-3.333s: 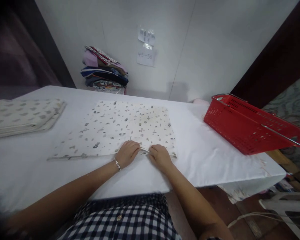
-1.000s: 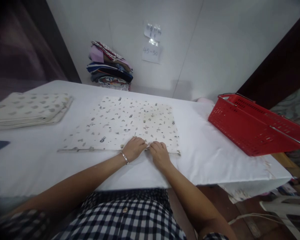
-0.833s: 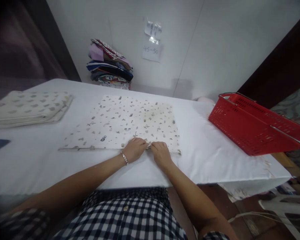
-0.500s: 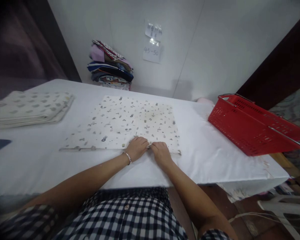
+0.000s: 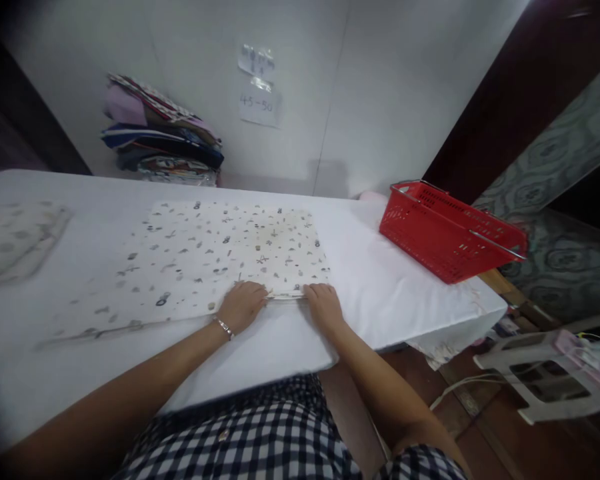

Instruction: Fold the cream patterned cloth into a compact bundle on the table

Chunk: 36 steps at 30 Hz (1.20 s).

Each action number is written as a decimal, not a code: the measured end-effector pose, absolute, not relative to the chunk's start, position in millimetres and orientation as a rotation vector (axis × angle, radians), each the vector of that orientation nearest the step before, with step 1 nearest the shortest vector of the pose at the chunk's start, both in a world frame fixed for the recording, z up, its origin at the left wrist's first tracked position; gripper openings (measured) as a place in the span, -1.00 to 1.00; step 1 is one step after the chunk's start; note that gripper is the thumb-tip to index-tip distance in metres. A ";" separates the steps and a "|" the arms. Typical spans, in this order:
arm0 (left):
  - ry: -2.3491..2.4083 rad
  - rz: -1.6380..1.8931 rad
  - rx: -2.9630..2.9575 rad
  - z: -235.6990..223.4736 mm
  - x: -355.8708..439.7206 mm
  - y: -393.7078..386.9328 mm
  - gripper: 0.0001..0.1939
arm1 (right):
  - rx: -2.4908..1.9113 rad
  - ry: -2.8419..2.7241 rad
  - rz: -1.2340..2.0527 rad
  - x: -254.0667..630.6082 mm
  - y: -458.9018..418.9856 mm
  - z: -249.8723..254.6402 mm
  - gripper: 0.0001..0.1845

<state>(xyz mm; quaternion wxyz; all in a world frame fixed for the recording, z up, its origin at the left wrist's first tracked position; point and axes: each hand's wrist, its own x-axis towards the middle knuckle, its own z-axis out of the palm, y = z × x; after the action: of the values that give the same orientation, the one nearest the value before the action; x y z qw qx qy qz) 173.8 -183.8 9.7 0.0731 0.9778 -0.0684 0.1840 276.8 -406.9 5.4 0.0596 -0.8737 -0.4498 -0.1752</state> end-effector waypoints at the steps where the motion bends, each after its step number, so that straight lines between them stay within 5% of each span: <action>1: -0.209 0.548 2.931 8.4 174.4 -183.4 -0.92 | -2.685 -1.306 -0.534 280.5 -415.9 5.8 -0.63; 15: -0.170 0.126 2.992 22.2 175.5 -194.2 -0.78 | -2.926 -0.825 -0.266 280.9 -435.0 15.0 -0.58; 36: -0.129 0.429 3.060 -4.2 160.2 -196.6 -0.85 | -2.775 -0.764 -0.120 315.8 -476.0 -40.8 -0.54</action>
<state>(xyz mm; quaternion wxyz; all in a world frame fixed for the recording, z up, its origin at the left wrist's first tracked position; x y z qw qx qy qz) 160.2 -196.6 -4.2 0.0247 0.9891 -0.0416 0.1387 315.8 -476.0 -40.8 0.1301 -0.9551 -0.2630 -0.0412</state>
